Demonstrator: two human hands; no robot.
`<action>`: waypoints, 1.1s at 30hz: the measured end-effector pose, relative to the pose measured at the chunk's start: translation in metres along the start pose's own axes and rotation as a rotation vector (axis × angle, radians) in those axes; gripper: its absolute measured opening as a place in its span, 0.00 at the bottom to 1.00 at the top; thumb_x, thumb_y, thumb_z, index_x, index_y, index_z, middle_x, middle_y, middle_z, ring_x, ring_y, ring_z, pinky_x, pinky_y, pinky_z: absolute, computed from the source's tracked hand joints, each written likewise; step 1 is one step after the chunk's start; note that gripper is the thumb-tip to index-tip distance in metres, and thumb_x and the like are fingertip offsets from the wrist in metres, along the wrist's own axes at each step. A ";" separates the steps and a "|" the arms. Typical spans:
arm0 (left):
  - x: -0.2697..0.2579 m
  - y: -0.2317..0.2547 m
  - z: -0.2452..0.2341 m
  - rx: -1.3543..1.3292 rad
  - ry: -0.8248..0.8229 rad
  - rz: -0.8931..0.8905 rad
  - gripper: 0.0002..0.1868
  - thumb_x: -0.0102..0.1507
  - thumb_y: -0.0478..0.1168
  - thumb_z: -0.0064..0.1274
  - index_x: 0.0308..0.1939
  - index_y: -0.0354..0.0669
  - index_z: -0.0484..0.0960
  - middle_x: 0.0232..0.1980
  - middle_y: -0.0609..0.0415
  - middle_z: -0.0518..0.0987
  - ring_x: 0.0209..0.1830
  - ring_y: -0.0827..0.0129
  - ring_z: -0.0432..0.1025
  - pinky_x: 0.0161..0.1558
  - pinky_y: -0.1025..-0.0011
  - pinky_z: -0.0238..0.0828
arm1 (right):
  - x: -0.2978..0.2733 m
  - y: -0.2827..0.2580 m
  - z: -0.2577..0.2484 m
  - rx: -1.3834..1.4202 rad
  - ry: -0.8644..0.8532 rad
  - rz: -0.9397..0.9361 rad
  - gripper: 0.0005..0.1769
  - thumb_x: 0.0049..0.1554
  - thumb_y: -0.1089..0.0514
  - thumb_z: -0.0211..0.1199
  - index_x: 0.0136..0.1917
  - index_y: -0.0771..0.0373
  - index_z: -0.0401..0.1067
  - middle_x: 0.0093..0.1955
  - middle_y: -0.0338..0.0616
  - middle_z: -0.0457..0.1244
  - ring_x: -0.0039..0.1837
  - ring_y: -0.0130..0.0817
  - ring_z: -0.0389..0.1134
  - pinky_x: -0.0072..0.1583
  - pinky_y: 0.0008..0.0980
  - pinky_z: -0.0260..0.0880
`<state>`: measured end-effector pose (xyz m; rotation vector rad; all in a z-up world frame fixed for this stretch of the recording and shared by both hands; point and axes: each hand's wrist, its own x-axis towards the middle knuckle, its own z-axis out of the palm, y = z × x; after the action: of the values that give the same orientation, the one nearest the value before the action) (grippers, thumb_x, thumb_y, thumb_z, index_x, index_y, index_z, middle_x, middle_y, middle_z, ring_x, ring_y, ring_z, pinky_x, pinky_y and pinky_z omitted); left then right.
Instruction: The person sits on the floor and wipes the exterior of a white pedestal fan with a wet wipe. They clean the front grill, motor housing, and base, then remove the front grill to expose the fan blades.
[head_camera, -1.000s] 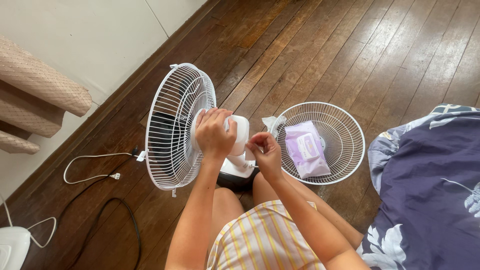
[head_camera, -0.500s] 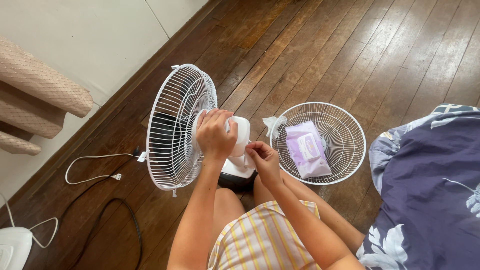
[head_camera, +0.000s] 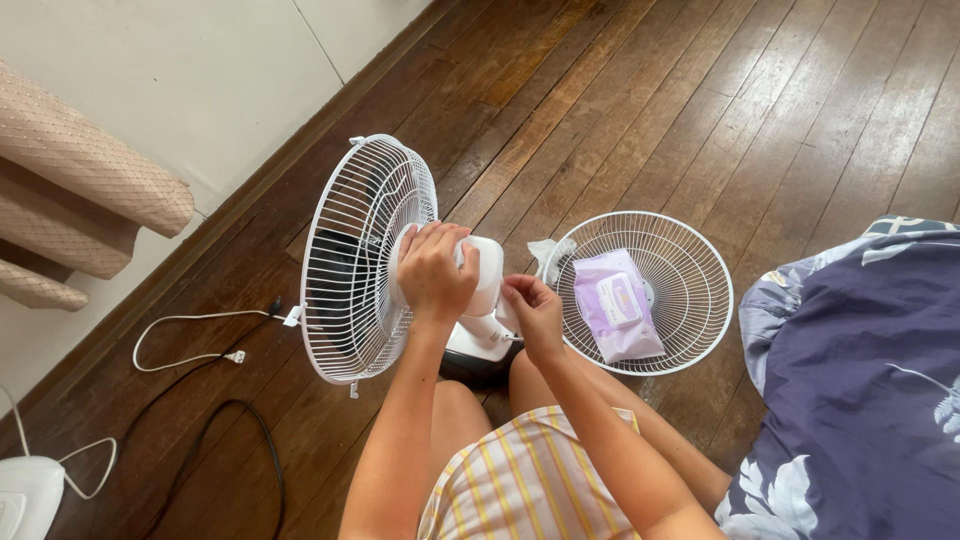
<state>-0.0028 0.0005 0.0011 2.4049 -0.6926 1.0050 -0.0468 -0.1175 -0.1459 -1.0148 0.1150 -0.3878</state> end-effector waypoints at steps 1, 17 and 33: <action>-0.001 0.000 0.001 0.003 0.003 -0.001 0.12 0.61 0.39 0.50 0.39 0.42 0.88 0.47 0.51 0.86 0.55 0.59 0.78 0.70 0.58 0.61 | 0.003 -0.001 0.000 0.023 -0.006 0.014 0.10 0.60 0.62 0.66 0.53 0.70 0.76 0.47 0.40 0.70 0.47 0.22 0.70 0.49 0.22 0.71; -0.001 0.000 0.000 0.011 0.004 -0.001 0.11 0.61 0.39 0.51 0.40 0.43 0.88 0.47 0.52 0.86 0.56 0.59 0.78 0.70 0.59 0.61 | 0.002 0.005 0.003 0.070 0.026 -0.033 0.06 0.59 0.66 0.67 0.50 0.68 0.75 0.45 0.40 0.69 0.46 0.23 0.69 0.48 0.23 0.70; -0.002 0.000 -0.001 0.013 -0.004 0.011 0.11 0.61 0.40 0.50 0.40 0.43 0.88 0.47 0.51 0.86 0.56 0.59 0.78 0.70 0.59 0.61 | 0.009 0.018 -0.005 0.152 -0.022 -0.094 0.10 0.59 0.69 0.67 0.47 0.63 0.66 0.46 0.36 0.66 0.50 0.22 0.67 0.54 0.24 0.69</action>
<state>-0.0041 0.0015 0.0002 2.4169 -0.7030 1.0125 -0.0348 -0.1164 -0.1629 -0.8763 0.0177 -0.4637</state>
